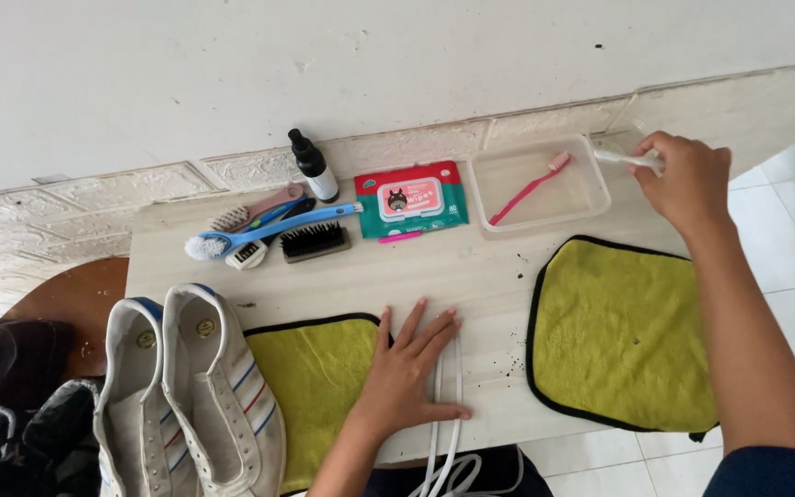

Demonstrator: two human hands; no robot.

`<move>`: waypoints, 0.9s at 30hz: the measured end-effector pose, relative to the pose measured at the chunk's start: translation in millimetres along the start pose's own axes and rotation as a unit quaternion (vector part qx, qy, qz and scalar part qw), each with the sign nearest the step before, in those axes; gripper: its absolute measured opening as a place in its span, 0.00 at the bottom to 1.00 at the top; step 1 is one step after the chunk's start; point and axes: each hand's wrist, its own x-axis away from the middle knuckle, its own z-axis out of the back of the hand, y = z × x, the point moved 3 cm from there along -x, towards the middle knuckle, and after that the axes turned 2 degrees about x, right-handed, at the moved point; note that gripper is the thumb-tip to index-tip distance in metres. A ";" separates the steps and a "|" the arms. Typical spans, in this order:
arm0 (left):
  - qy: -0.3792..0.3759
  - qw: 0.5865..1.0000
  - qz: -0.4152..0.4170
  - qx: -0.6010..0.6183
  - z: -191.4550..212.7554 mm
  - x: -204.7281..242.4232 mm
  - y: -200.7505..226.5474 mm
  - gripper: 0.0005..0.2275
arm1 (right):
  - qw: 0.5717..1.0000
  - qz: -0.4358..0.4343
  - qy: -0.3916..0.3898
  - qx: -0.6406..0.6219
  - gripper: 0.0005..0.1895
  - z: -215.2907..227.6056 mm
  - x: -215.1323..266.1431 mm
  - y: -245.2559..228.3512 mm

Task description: Scrubbing white shoe laces with a toothbrush and cleaning solution on a table to remove dirt and stains.

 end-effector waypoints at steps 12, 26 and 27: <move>0.002 1.000 0.003 0.011 0.3 0.0 0.9 0.48 | 0.968 0.093 0.097 -0.213 0.11 -15.7 13.4 20.1; -0.012 1.000 0.002 -0.007 -5.5 1.2 -2.9 0.50 | 0.981 0.084 0.069 -0.160 0.16 27.7 46.2 8.1; -0.017 1.000 0.006 -0.007 -6.1 1.3 -3.4 0.50 | 0.981 0.084 0.062 -0.162 0.16 31.9 51.4 3.8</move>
